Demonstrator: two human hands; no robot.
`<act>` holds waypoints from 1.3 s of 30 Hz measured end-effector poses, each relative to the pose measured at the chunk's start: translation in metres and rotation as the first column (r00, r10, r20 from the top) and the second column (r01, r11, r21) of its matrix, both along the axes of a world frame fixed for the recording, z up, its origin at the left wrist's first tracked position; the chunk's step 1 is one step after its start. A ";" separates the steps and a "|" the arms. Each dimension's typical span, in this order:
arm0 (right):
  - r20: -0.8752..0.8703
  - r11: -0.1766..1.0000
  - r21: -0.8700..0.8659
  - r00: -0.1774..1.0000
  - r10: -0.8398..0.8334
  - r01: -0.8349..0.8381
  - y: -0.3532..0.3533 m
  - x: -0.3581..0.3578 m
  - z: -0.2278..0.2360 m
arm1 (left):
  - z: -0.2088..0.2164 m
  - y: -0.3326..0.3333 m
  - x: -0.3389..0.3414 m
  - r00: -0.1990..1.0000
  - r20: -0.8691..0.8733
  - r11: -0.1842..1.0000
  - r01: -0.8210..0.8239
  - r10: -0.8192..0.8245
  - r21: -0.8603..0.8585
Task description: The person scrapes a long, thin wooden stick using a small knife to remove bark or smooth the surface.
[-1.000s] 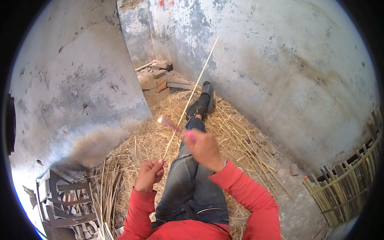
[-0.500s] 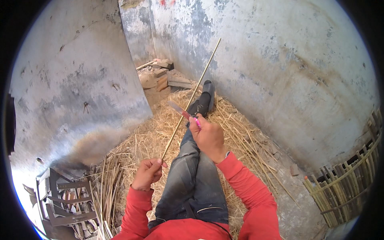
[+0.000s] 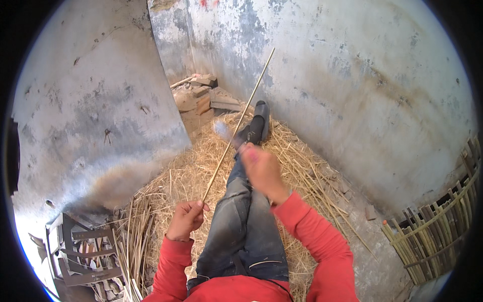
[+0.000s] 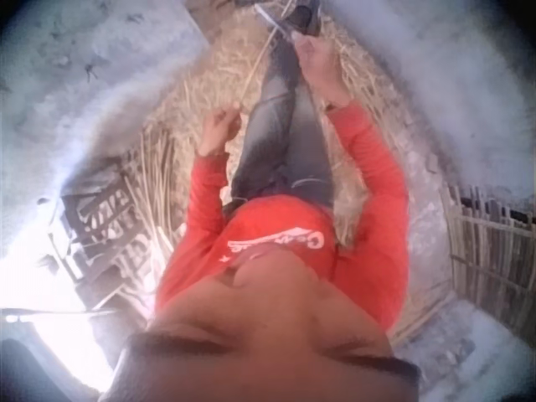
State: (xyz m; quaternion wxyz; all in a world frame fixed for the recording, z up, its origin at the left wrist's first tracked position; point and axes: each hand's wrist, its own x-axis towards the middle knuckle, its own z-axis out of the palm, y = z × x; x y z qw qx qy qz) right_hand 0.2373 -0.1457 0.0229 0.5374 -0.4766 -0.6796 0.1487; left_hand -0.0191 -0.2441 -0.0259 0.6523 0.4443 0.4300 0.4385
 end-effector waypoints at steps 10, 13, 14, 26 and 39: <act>-0.144 0.958 -0.233 0.980 0.135 -0.166 -0.017 -0.004 0.036 | 0.001 -0.015 -0.002 0.983 0.122 0.984 0.152 -0.140 -0.091; -0.219 0.921 -0.257 0.946 0.241 -0.294 -0.025 -0.013 0.025 | -0.004 -0.019 -0.002 0.983 0.110 0.981 0.161 -0.148 -0.111; -0.216 0.923 -0.257 0.948 0.236 -0.288 -0.025 -0.010 0.026 | -0.006 -0.020 -0.001 0.982 0.112 0.980 0.166 -0.154 -0.108; -0.575 0.969 -0.193 0.818 0.017 -0.156 0.006 0.037 0.069 | -0.033 -0.042 -0.056 0.963 0.143 0.956 0.248 -0.226 -0.157; -0.701 0.958 -0.146 0.710 0.075 -0.246 0.010 0.054 0.071 | -0.026 -0.042 -0.056 0.940 -0.281 0.979 0.202 -0.194 0.002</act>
